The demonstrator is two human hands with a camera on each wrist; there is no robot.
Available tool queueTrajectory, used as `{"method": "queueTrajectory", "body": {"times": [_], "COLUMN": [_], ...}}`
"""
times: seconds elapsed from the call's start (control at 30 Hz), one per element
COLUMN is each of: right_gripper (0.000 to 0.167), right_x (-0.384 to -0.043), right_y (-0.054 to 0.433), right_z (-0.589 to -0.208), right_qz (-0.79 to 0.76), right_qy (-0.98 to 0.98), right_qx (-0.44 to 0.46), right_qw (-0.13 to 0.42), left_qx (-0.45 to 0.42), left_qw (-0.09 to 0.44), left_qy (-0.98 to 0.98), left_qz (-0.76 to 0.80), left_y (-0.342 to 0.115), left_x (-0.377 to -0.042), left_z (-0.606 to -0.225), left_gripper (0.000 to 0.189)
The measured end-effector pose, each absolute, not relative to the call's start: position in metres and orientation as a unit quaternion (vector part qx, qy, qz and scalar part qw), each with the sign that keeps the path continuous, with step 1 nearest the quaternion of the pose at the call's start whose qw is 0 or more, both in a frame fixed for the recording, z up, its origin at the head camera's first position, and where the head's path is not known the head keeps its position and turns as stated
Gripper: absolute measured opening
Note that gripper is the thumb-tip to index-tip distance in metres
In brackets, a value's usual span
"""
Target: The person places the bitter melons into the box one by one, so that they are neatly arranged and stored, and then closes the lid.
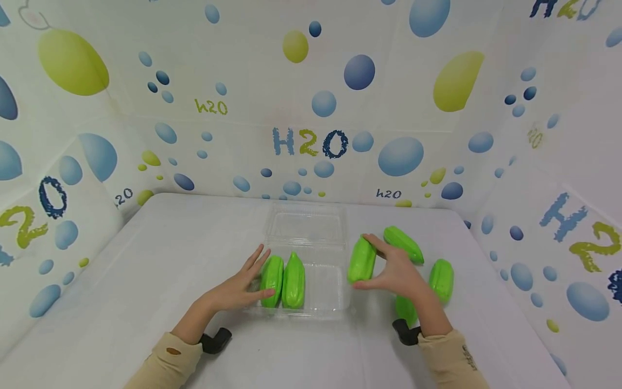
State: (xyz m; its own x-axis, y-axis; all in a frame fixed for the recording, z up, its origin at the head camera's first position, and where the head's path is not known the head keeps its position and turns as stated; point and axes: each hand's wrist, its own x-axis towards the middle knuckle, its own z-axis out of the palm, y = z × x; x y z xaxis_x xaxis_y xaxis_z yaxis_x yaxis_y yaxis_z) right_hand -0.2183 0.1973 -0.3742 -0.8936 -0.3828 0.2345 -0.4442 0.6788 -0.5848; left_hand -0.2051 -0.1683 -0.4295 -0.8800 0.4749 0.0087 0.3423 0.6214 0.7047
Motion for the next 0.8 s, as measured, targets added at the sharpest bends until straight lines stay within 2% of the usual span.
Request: {"method": "queueTrajectory", "body": {"times": [0.8], "right_gripper": [0.099], "right_x": [-0.218], "right_y": [0.169], "right_z": [-0.369], "right_qz": [0.352], "right_qy": [-0.891], "right_qx": [0.284], "right_qw": [0.018], "left_qx": [0.227], "left_qw": [0.092], "left_qy": [0.896], "left_qz": [0.371], "left_y": [-0.169], "left_x": [-0.205], "left_z": [-0.430], "left_gripper": [0.094]}}
